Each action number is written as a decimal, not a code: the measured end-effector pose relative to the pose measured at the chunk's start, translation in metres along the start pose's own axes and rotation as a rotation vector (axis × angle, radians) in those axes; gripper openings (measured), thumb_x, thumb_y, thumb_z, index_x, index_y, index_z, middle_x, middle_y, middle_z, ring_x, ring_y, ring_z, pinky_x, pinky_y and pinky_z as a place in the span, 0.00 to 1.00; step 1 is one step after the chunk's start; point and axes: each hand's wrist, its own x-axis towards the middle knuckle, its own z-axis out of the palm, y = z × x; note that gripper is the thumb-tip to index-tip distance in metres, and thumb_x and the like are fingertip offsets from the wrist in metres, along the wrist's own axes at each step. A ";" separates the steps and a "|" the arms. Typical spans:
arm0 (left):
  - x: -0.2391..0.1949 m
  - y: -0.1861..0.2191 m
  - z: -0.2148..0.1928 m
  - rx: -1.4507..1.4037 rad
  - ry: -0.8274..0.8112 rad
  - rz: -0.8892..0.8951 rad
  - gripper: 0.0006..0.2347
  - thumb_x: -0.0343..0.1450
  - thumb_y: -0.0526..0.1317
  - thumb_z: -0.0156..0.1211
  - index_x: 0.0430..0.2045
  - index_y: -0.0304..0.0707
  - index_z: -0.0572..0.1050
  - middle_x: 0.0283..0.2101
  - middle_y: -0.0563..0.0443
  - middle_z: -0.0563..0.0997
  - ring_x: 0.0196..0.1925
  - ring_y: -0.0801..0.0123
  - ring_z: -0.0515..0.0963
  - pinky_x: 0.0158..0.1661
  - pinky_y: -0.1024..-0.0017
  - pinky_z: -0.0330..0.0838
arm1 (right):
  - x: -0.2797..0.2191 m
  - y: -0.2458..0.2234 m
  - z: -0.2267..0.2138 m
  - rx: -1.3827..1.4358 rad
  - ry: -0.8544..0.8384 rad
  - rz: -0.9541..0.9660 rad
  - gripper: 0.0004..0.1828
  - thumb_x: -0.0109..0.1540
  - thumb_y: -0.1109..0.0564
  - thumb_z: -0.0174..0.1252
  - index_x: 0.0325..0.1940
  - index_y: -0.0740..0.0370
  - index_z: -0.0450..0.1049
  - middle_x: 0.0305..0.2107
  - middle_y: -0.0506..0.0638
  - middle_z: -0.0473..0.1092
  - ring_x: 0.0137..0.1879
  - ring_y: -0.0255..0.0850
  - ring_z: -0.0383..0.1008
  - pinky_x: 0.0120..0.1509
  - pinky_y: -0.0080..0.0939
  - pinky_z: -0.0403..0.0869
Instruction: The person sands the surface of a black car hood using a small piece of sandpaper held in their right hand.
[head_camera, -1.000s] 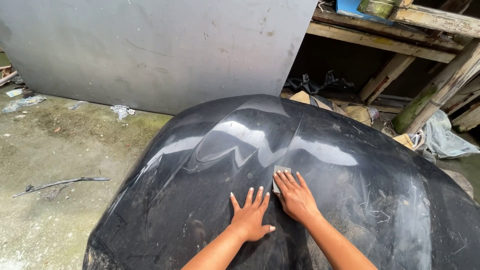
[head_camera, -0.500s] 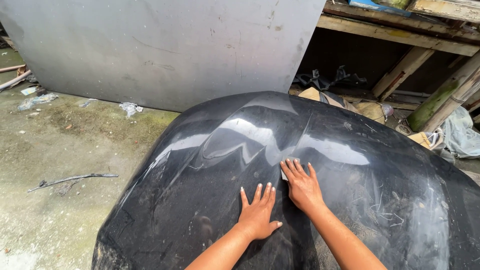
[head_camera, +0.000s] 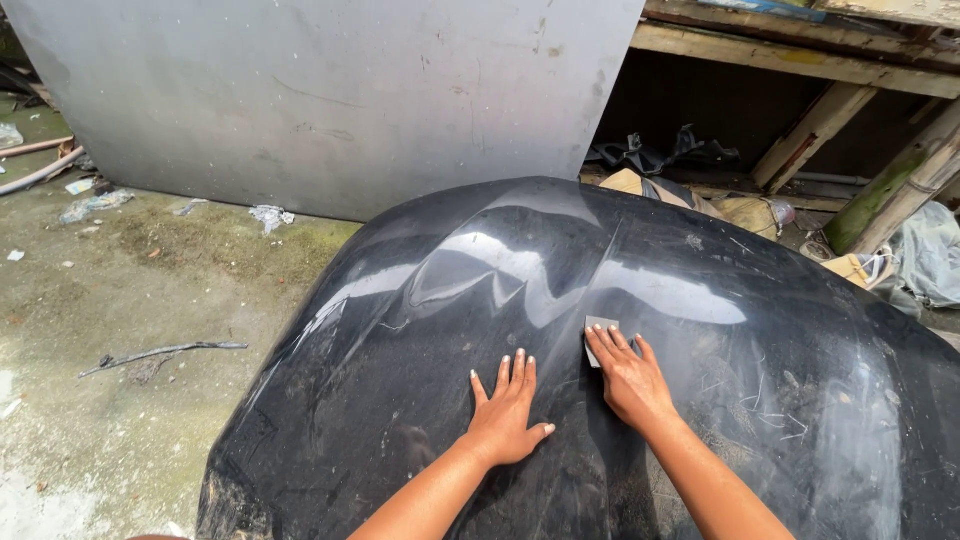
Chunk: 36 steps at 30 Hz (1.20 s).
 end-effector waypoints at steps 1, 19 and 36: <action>0.000 0.001 -0.001 0.006 -0.001 0.005 0.40 0.77 0.52 0.48 0.73 0.40 0.24 0.79 0.49 0.19 0.80 0.54 0.20 0.69 0.33 0.15 | 0.000 -0.001 0.001 0.000 0.002 0.008 0.41 0.61 0.63 0.42 0.80 0.51 0.46 0.74 0.49 0.52 0.78 0.47 0.51 0.78 0.58 0.50; 0.006 -0.016 -0.009 0.020 0.007 0.029 0.41 0.77 0.53 0.51 0.74 0.41 0.27 0.79 0.49 0.21 0.80 0.54 0.20 0.69 0.35 0.15 | 0.036 -0.035 -0.011 -0.071 0.051 0.061 0.42 0.59 0.62 0.46 0.79 0.46 0.49 0.74 0.46 0.53 0.80 0.49 0.48 0.76 0.70 0.49; 0.025 0.010 -0.017 0.081 -0.076 0.029 0.53 0.66 0.62 0.57 0.74 0.48 0.21 0.77 0.44 0.13 0.76 0.43 0.10 0.65 0.27 0.12 | 0.051 -0.015 -0.045 0.110 -0.079 0.108 0.33 0.70 0.46 0.38 0.80 0.52 0.45 0.76 0.51 0.48 0.81 0.54 0.44 0.72 0.81 0.47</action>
